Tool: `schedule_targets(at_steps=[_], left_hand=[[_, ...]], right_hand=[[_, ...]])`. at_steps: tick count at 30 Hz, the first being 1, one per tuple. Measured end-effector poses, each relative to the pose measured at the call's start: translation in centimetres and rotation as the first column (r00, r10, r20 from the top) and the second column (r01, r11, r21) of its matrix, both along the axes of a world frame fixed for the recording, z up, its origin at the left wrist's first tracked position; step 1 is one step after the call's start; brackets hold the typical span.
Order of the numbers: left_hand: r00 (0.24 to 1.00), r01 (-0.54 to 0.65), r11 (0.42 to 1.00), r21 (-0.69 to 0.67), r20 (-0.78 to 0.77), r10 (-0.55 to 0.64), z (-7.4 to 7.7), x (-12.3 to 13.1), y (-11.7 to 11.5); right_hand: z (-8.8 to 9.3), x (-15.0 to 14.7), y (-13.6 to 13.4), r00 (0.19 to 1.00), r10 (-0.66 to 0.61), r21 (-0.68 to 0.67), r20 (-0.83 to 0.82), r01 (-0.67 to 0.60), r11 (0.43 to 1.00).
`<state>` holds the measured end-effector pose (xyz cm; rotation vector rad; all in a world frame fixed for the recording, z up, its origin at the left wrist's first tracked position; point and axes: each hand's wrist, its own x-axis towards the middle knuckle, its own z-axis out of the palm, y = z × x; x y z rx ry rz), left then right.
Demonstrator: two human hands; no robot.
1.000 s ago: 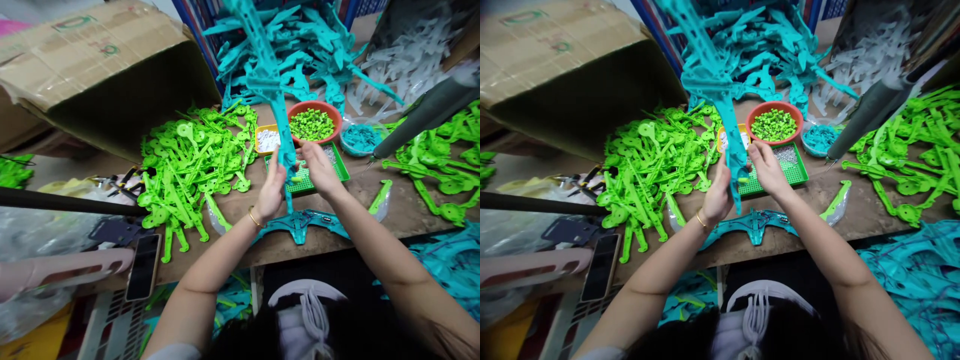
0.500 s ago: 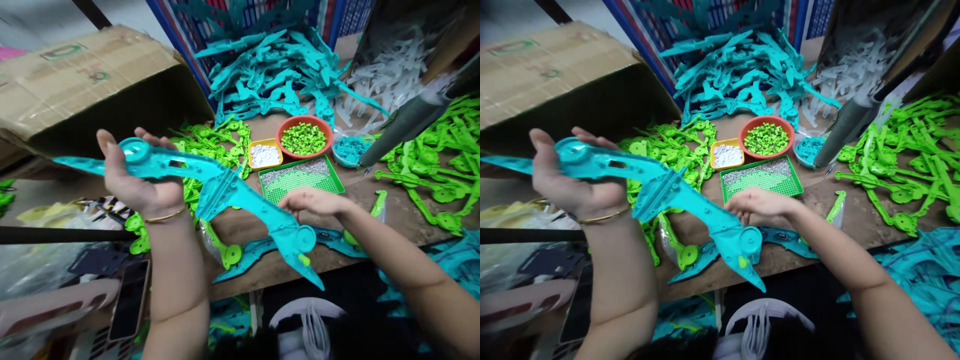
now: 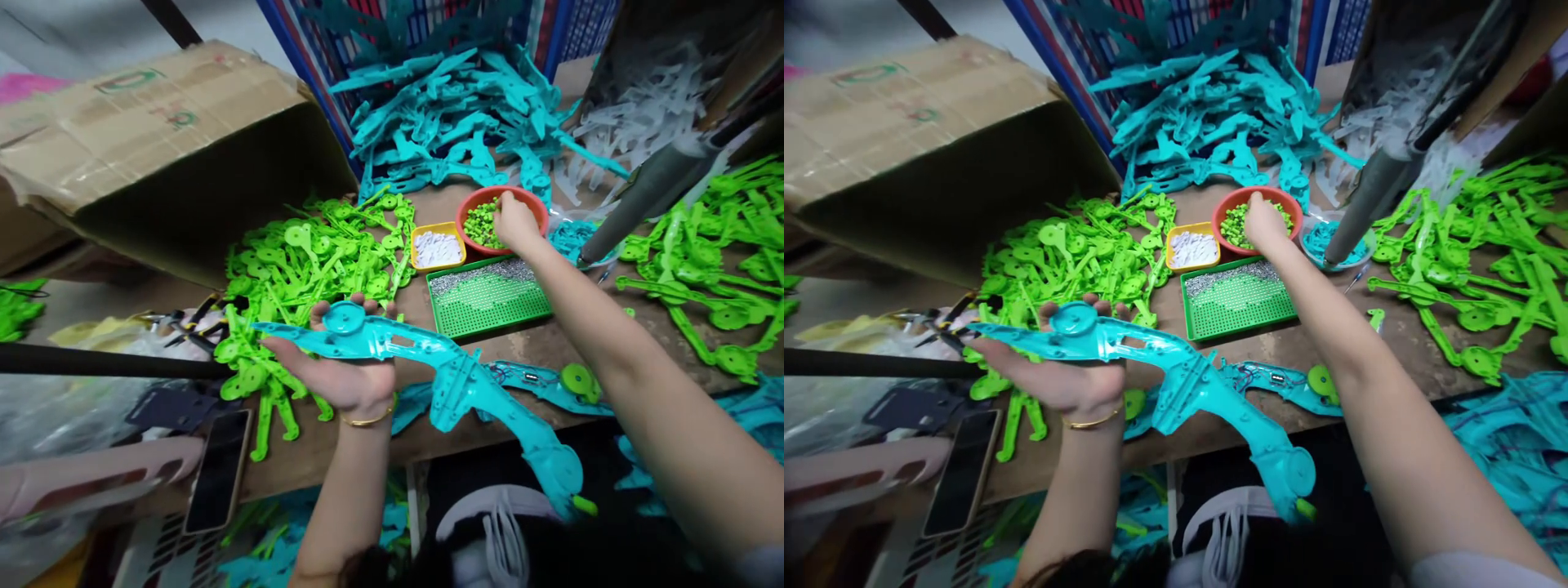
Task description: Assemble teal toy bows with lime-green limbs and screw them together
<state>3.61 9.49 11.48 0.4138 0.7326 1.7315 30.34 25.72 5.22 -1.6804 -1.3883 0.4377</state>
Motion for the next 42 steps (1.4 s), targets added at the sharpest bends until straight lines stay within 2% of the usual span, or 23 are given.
schedule_targets(at_steps=[1, 3, 5, 7, 8, 10, 13, 18, 22, 26, 29, 33, 36, 40, 42], left_hand=[[0.999, 0.033, 0.999, -0.03, 0.038, -0.032, -0.4, 0.7, -0.3], [0.991, 0.111, 0.99, -0.089, 0.089, -0.103, -1.2, 2.1, -0.8], [0.979, 0.186, 0.972, -0.14, 0.111, -0.172, -1.9, 3.6, -1.2], [0.969, 0.229, 0.961, -0.156, 0.131, -0.21, -2.3, 4.8, -1.5], [0.967, 0.231, 0.96, -0.157, 0.146, -0.209, -2.4, 5.2, -1.7], [0.968, 0.213, 0.964, -0.157, 0.169, -0.186, -2.4, 5.7, -2.0], [0.972, 0.19, 0.968, -0.164, 0.171, -0.162, -2.2, 5.9, -2.5], [0.971, 0.189, 0.974, -0.125, 0.169, -0.167, -2.1, 5.9, -3.0], [0.971, 0.197, 0.973, -0.124, 0.163, -0.176, -2.3, 6.1, -3.4], [0.958, 0.221, 0.973, -0.058, 0.202, -0.206, -2.7, 6.4, -3.8], [0.954, 0.229, 0.972, -0.049, 0.208, -0.215, -2.9, 6.6, -4.3], [0.973, 0.204, 0.973, -0.11, 0.132, -0.189, -2.7, 6.6, -5.2], [0.971, 0.237, 0.966, -0.104, 0.071, -0.23, -2.2, 6.6, -5.9], [0.969, 0.245, 0.967, -0.066, -0.005, -0.246, -1.7, 7.0, -6.8], [0.966, 0.251, 0.967, -0.048, -0.043, -0.253, -1.6, 6.9, -7.2]], right_hand=[[0.9, -0.9, -1.5, 0.999, 0.033, 0.026, -0.008, -0.033, 0.999], [2.7, -3.3, -5.2, 0.97, 0.23, 0.106, -0.08, -0.221, 0.97], [4.1, -5.9, -9.2, 0.839, 0.477, 0.072, -0.261, -0.476, 0.877], [4.9, -7.9, -12.8, 0.734, 0.554, 0.058, -0.394, -0.582, 0.811], [5.2, -8.5, -14.2, 0.715, 0.564, 0.044, -0.413, -0.603, 0.796], [5.3, -9.1, -15.9, 0.74, 0.567, 0.028, -0.36, -0.599, 0.8], [5.2, -9.4, -16.8, 0.775, 0.587, 0.055, -0.236, -0.592, 0.804], [5.4, -10.0, -17.7, 0.722, 0.639, 0.097, -0.265, -0.64, 0.762], [5.6, -10.5, -18.5, 0.742, 0.643, 0.072, -0.19, -0.642, 0.763], [5.6, -11.0, -19.2, 0.729, 0.667, 0.097, -0.156, -0.66, 0.745], [5.5, -11.1, -19.9, 0.749, 0.647, 0.105, -0.142, -0.639, 0.762], [5.2, -10.5, -20.8, 0.758, 0.623, 0.087, -0.195, -0.619, 0.781], [5.1, -10.3, -21.6, 0.757, 0.611, 0.11, -0.23, -0.604, 0.789], [5.6, -10.8, -22.6, 0.784, 0.604, 0.167, -0.147, -0.582, 0.796], [6.1, -10.6, -23.1, 0.768, 0.634, 0.166, -0.09, -0.616, 0.77]])
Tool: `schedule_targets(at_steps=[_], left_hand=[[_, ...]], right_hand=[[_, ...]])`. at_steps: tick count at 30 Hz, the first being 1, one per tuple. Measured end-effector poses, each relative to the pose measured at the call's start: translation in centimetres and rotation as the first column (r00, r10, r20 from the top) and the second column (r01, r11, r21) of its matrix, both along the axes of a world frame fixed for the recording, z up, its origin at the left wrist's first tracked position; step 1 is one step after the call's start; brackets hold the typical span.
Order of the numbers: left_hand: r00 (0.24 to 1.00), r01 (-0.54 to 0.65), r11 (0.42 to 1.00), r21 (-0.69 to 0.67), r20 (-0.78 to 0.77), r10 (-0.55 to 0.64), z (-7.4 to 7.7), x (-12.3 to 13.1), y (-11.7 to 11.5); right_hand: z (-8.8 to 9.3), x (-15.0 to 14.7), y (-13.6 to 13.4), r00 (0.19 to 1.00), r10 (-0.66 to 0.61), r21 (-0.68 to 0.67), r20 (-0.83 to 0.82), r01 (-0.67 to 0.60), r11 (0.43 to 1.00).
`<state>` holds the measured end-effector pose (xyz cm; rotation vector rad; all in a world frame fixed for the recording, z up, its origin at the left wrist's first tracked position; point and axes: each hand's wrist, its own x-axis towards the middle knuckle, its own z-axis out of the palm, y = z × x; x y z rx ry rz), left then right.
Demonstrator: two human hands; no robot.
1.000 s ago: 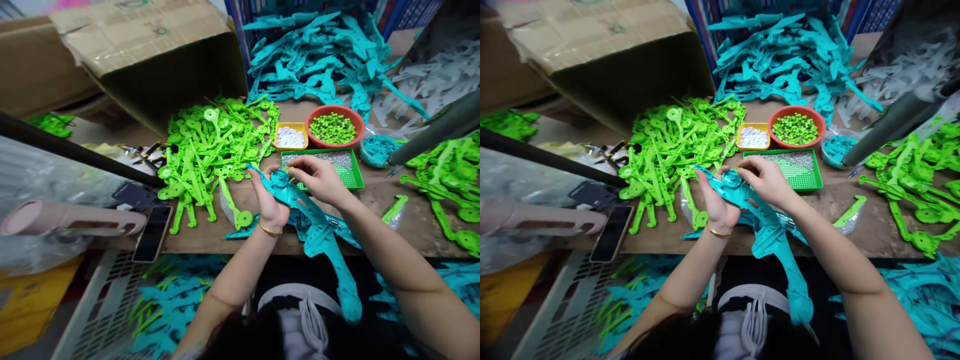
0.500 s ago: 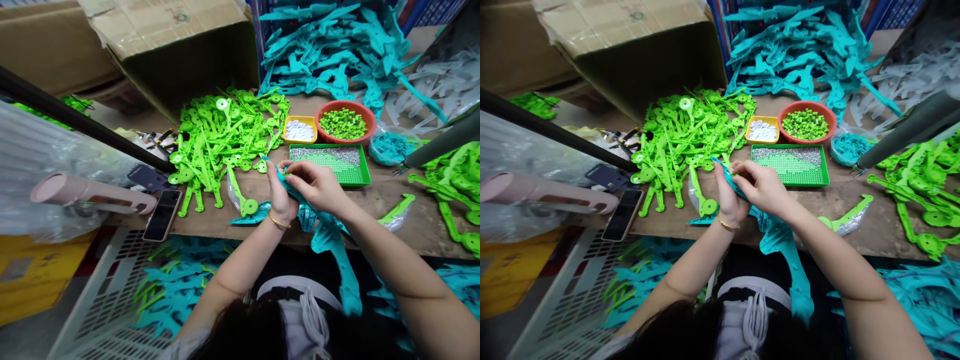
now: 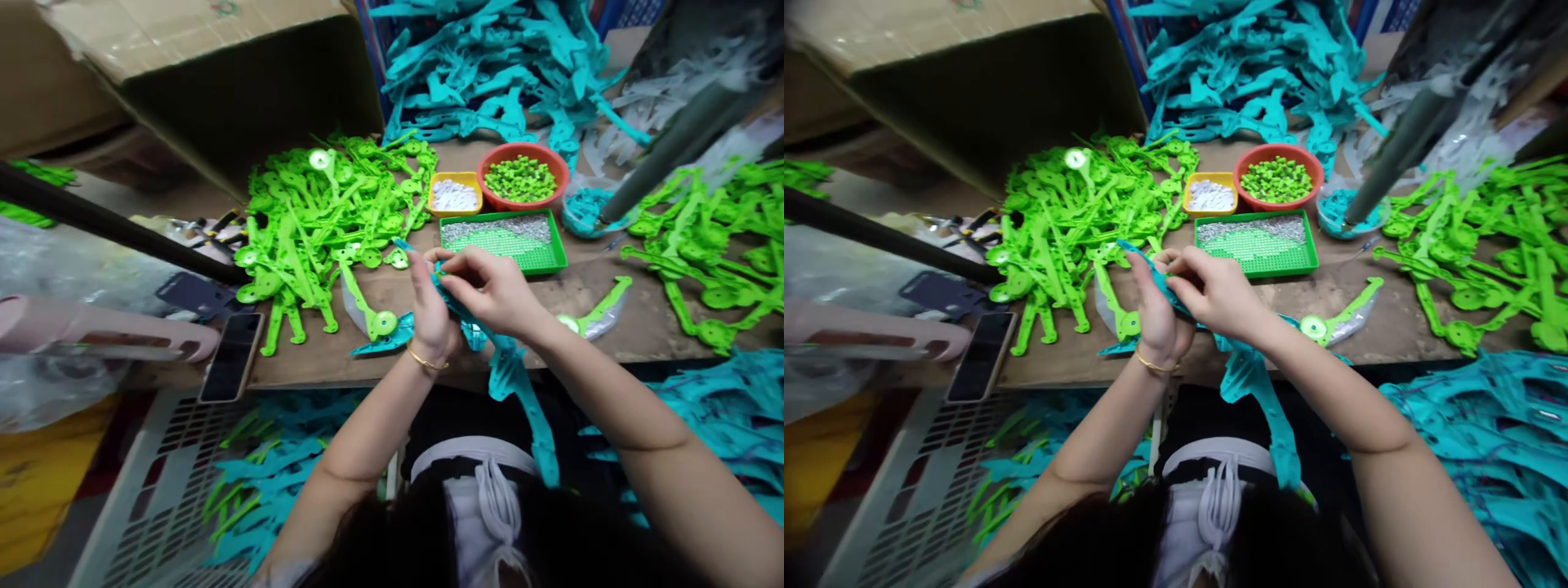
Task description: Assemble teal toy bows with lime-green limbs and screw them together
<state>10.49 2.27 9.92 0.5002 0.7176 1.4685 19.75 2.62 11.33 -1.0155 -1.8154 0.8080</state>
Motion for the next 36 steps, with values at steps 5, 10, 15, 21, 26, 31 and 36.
schedule_targets(at_steps=[5, 10, 15, 21, 26, 31, 36], left_hand=[[0.994, 0.011, 0.991, 0.132, -0.114, 0.004, 1.4, -3.8, 0.2], [0.929, -0.119, 0.869, 0.48, -0.255, 0.268, 3.1, -9.3, 2.4], [0.92, -0.028, 0.845, 0.535, -0.317, 0.231, 2.1, -9.8, 2.7], [0.938, 0.078, 0.957, 0.281, -0.347, 0.025, -0.8, -5.4, -2.3], [0.776, 0.101, 0.985, 0.143, -0.631, 0.012, -1.4, -9.2, -3.5], [0.501, 0.603, 0.718, -0.348, -0.536, -0.68, -0.1, -13.5, -5.5], [0.44, 0.68, 0.568, -0.463, -0.362, -0.822, 0.1, -13.2, -5.2]], right_hand=[[0.1, 4.6, -2.2, 0.998, -0.061, -0.074, 0.023, 0.062, 0.995], [-2.9, 8.1, -6.6, 0.957, 0.279, -0.525, -0.078, -0.277, 0.805], [-3.6, 5.4, -9.0, 0.743, 0.344, -0.559, -0.573, -0.662, 0.499], [-4.8, 0.2, -7.1, 0.997, 0.05, -0.189, 0.05, -0.04, 0.981], [-3.8, 2.3, -5.4, 0.888, -0.071, 0.245, 0.455, -0.048, 0.968], [-1.1, 7.7, -4.1, 0.693, -0.174, 0.459, 0.7, -0.25, 0.853], [-0.8, 9.5, -2.9, 0.683, -0.008, 0.408, 0.731, -0.427, 0.807]])
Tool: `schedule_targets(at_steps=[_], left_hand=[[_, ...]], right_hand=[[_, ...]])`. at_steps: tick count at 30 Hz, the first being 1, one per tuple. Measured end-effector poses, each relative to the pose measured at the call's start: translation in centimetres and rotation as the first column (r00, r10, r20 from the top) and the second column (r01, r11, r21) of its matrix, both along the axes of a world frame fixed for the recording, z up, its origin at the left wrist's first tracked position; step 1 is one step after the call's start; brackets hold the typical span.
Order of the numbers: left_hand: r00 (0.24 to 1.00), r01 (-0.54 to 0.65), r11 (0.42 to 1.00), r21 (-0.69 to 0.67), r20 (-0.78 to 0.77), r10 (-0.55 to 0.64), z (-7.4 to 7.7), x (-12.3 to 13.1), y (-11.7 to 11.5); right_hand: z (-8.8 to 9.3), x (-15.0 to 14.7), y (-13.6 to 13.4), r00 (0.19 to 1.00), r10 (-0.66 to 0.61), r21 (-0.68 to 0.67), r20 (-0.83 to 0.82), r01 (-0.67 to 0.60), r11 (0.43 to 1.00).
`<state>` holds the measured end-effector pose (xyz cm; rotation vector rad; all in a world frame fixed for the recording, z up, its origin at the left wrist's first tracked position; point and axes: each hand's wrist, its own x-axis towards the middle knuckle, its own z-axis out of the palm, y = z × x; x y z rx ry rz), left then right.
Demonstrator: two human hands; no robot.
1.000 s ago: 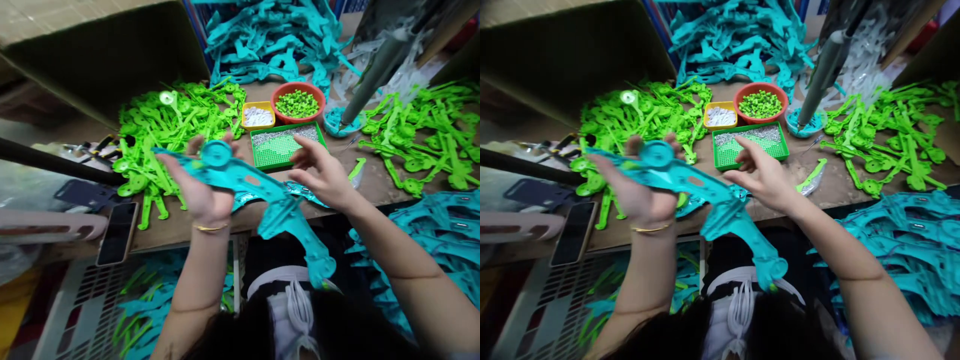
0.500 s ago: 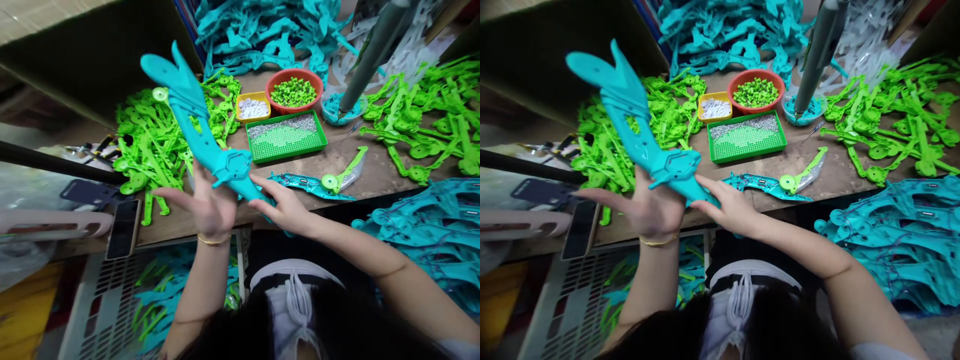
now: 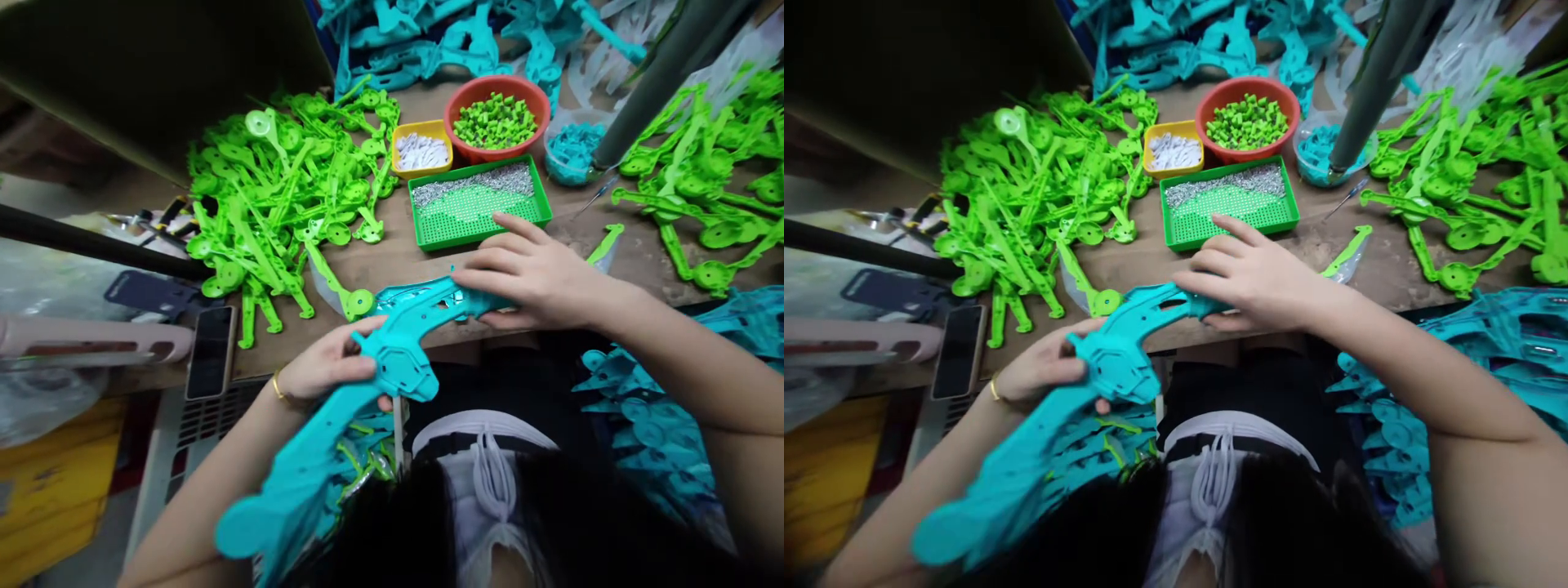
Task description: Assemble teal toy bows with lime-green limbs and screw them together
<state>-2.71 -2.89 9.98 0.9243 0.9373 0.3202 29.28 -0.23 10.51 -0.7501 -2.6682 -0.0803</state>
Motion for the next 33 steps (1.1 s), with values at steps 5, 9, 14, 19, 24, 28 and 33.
schedule_targets(at_steps=[5, 9, 14, 19, 24, 28, 33], left_hand=[[0.735, -0.493, 0.648, 0.581, -0.12, 0.667, -4.9, -4.0, 2.2], [0.442, -0.387, 0.433, 0.814, -0.248, 0.862, -9.8, -5.9, 0.9], [0.44, -0.2, 0.479, 0.855, -0.359, 0.823, -11.9, -3.6, -1.3], [0.396, -0.069, 0.491, 0.868, -0.428, 0.812, -12.2, -2.6, -1.5], [0.362, -0.037, 0.468, 0.883, -0.425, 0.83, -12.7, -2.6, -1.6], [0.364, -0.021, 0.49, 0.871, -0.45, 0.815, -12.7, -2.6, -1.9], [0.393, -0.063, 0.51, 0.858, -0.448, 0.803, -12.2, -3.0, -2.3]], right_hand=[[-0.9, 5.9, 0.9, 0.912, -0.405, -0.157, -0.061, 0.392, 0.906], [-3.2, 9.9, 0.6, 0.827, -0.56, -0.322, -0.041, 0.52, 0.791], [-4.7, 10.1, 0.0, 0.826, -0.554, -0.381, 0.107, 0.549, 0.744], [-4.6, 8.8, 0.0, 0.834, -0.48, -0.421, 0.271, 0.551, 0.72], [-4.6, 8.0, 0.3, 0.854, -0.438, -0.402, 0.279, 0.518, 0.755], [-4.6, 7.2, 0.6, 0.884, -0.374, -0.376, 0.279, 0.459, 0.805], [-4.7, 6.4, 0.5, 0.872, -0.385, -0.347, 0.303, 0.477, 0.808]])
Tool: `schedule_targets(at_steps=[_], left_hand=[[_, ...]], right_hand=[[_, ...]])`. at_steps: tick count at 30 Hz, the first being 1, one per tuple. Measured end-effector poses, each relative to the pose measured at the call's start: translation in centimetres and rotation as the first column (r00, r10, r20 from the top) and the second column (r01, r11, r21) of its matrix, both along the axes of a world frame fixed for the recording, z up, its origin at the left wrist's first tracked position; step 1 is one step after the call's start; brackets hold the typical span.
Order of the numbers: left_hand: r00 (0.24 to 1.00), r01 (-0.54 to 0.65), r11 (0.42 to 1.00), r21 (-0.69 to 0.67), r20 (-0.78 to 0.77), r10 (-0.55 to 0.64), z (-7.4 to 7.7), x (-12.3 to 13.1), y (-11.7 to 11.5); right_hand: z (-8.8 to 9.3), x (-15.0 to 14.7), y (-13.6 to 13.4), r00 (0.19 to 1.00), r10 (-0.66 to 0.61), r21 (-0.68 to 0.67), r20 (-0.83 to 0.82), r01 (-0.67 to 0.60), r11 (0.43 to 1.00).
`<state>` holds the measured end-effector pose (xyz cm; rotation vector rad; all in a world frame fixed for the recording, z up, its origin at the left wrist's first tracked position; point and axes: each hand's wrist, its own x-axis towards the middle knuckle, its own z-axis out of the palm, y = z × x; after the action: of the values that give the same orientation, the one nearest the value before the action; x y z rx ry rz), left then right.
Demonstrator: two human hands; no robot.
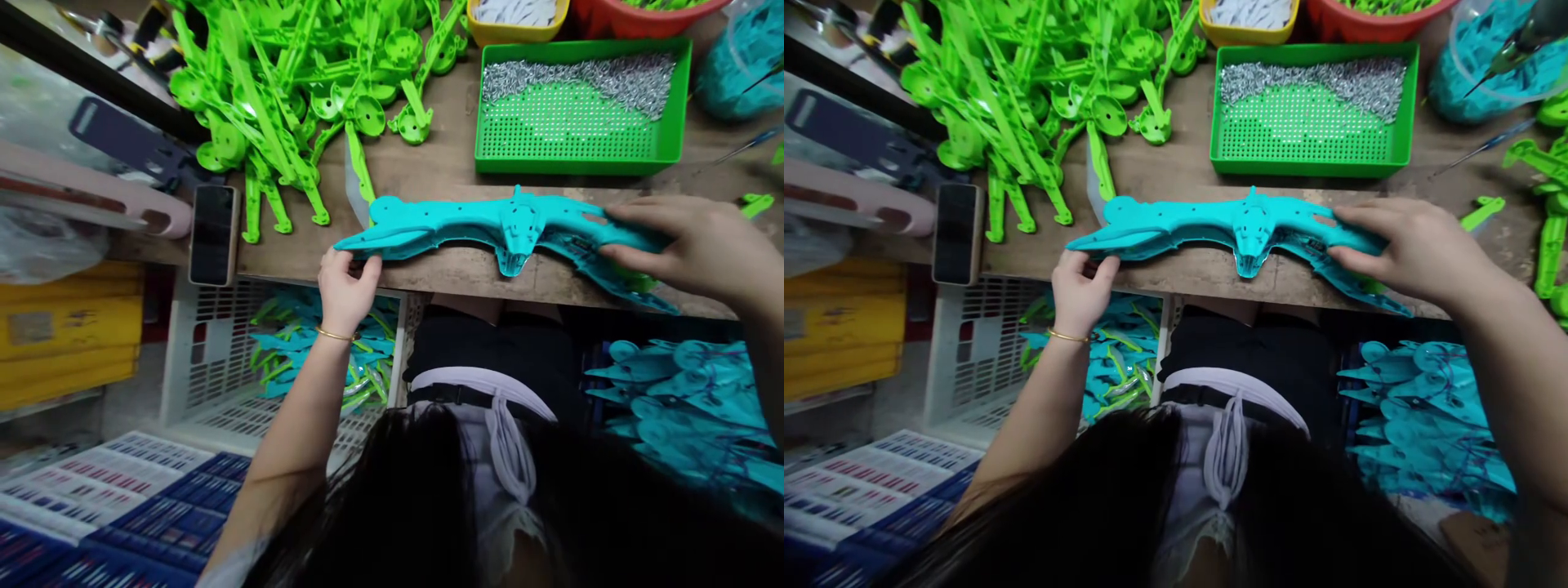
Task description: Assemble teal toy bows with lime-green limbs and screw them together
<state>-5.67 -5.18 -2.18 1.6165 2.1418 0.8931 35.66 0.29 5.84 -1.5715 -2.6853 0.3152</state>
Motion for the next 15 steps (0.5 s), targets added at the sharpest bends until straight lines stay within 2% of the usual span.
schedule_targets(at_steps=[3, 8, 11, 15], left_hand=[[0.985, -0.036, 0.999, 0.024, 0.169, 0.031, -0.1, -0.7, -0.2], [0.879, -0.087, 0.993, 0.075, 0.475, 0.041, -0.5, -2.1, -0.3], [0.843, -0.093, 0.993, 0.073, 0.536, 0.039, -0.5, -2.5, -0.3], [0.846, -0.094, 0.994, 0.063, 0.531, 0.047, -0.4, -2.8, -0.4]], right_hand=[[-0.1, -0.2, -0.5, 1.0, 0.023, 0.034, 0.0, -0.023, 0.999], [-0.2, -0.5, -0.9, 0.998, 0.043, 0.012, 0.044, -0.044, 0.999], [-0.1, -0.8, -0.6, 0.996, 0.031, -0.024, 0.085, -0.029, 0.999], [0.2, -1.0, -0.3, 0.995, 0.019, -0.047, 0.095, -0.015, 0.999]])
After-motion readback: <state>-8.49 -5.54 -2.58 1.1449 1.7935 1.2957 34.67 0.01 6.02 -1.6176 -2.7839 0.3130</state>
